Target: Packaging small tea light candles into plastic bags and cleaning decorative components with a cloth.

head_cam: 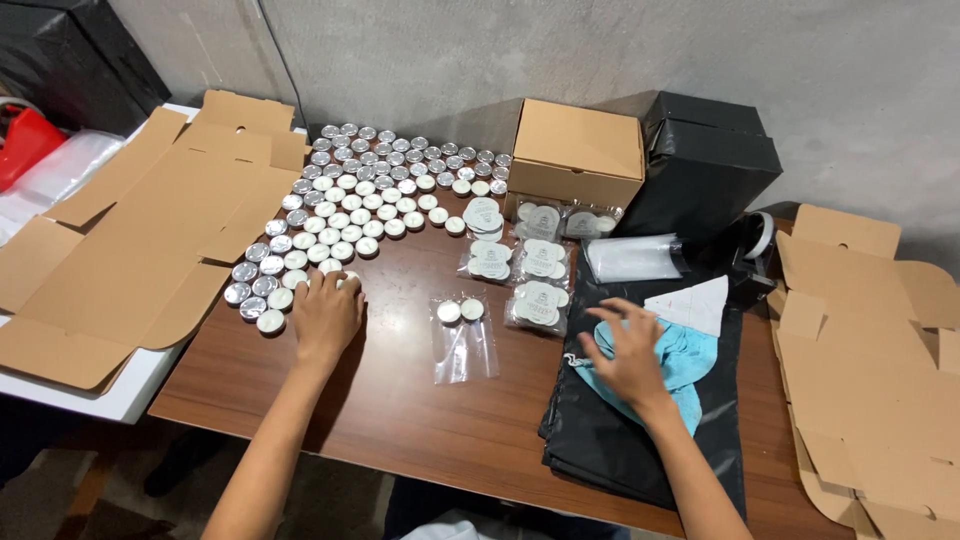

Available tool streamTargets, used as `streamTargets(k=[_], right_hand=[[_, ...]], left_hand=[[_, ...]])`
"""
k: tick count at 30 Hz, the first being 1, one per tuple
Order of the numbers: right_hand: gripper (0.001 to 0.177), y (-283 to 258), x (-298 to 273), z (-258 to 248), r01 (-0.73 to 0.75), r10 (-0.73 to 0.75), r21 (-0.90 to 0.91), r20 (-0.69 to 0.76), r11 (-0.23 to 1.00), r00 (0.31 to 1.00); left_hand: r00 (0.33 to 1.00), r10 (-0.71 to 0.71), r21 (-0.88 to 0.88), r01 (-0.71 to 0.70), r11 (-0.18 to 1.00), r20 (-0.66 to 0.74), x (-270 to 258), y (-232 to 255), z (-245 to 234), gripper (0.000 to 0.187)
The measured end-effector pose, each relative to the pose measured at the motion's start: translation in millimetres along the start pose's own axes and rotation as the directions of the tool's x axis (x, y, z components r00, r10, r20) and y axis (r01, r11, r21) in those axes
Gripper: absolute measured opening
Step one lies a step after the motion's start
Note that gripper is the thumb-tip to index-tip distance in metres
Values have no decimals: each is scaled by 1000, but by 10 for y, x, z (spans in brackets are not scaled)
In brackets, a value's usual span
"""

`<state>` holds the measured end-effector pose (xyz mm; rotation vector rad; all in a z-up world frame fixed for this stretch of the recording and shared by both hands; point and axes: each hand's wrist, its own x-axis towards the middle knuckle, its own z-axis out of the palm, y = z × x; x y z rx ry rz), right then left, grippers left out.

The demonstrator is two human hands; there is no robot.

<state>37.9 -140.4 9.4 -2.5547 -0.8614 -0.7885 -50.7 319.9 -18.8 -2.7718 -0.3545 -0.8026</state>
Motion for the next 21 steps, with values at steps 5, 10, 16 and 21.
streamTargets(k=[5,10,16,21], right_hand=[[29,283,21,-208,-176,195,179,-94,968,976],[26,443,15,-297,-287,318,251,-96,924,943],[26,771,-101,-340,-423,433,161,-30,892,901],[20,1167,-258,-230,-539,567,-179,306,823,765]], left_hand=[[1000,-3,-106,5,994,18,-32,123,-107,13],[999,1,-211,8,977,43,-47,141,-107,16],[998,14,-395,9,918,54,7,187,115,33],[997,-21,-560,57,826,71,146,417,-171,53]])
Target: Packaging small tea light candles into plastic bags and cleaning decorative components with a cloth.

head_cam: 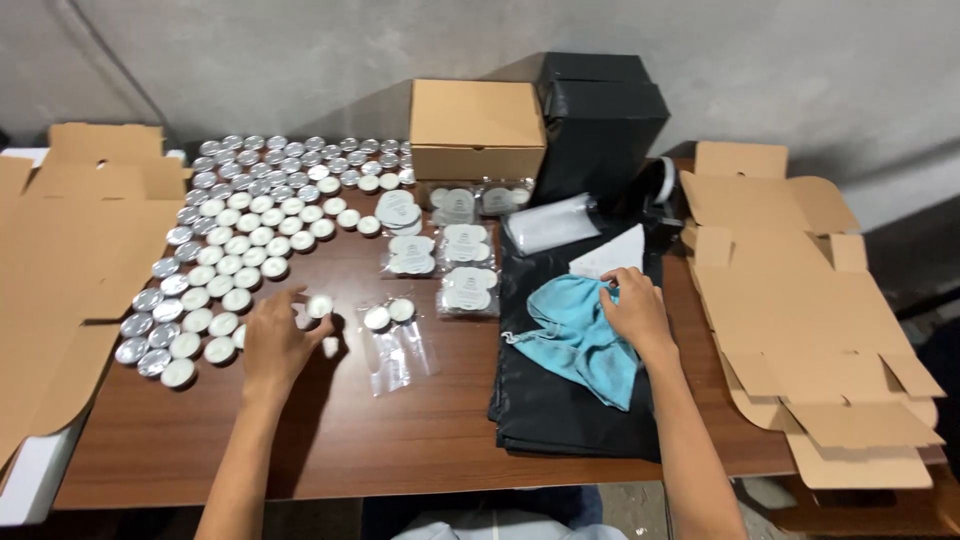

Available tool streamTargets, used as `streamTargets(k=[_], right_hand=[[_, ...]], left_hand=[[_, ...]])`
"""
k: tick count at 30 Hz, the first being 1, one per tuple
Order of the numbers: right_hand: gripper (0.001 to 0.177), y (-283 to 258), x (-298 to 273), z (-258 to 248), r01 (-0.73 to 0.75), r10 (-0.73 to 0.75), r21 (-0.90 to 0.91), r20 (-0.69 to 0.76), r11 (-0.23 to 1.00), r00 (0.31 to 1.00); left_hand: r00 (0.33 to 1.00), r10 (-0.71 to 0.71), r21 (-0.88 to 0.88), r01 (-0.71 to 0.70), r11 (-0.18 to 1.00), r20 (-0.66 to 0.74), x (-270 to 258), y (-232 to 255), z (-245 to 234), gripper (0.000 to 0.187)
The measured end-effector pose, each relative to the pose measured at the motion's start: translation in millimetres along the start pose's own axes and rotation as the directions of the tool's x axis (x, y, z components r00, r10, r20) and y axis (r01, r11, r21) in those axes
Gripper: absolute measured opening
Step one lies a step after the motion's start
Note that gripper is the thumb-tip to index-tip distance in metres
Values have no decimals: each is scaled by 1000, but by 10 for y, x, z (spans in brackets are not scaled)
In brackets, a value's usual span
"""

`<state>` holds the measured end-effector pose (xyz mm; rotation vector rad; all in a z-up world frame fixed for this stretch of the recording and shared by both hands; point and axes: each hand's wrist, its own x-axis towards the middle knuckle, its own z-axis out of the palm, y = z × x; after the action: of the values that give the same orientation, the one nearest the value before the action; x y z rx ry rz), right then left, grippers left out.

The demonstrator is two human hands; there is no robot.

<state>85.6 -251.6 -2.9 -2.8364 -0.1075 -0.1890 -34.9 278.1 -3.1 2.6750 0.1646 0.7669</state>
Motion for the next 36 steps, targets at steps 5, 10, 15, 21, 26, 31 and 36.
streamTargets(k=[5,10,15,21,26,31,36], right_hand=[[20,251,-51,165,39,-34,61,-83,997,996],[20,239,-112,170,121,-77,206,-210,971,975],[20,237,-109,200,110,-66,223,-198,969,978],[23,-111,-86,-13,267,-208,198,-276,943,938],[42,-484,-35,19,272,-294,309,27,912,955],[39,-402,-11,240,209,-208,228,-26,951,978],[39,-355,-22,301,277,-260,125,-138,953,956]], left_hand=[[976,203,-371,-158,915,85,248,1192,422,65],[867,481,-446,-381,810,130,378,2265,1232,52],[698,608,-236,-562,792,379,308,2645,1986,51],[710,651,-241,-605,759,269,-52,2622,1246,47],[640,689,-339,-601,724,338,-259,2588,1084,61],[655,693,-392,-577,717,303,-261,2587,1032,64],[629,646,-446,-473,760,433,-214,2612,972,65]])
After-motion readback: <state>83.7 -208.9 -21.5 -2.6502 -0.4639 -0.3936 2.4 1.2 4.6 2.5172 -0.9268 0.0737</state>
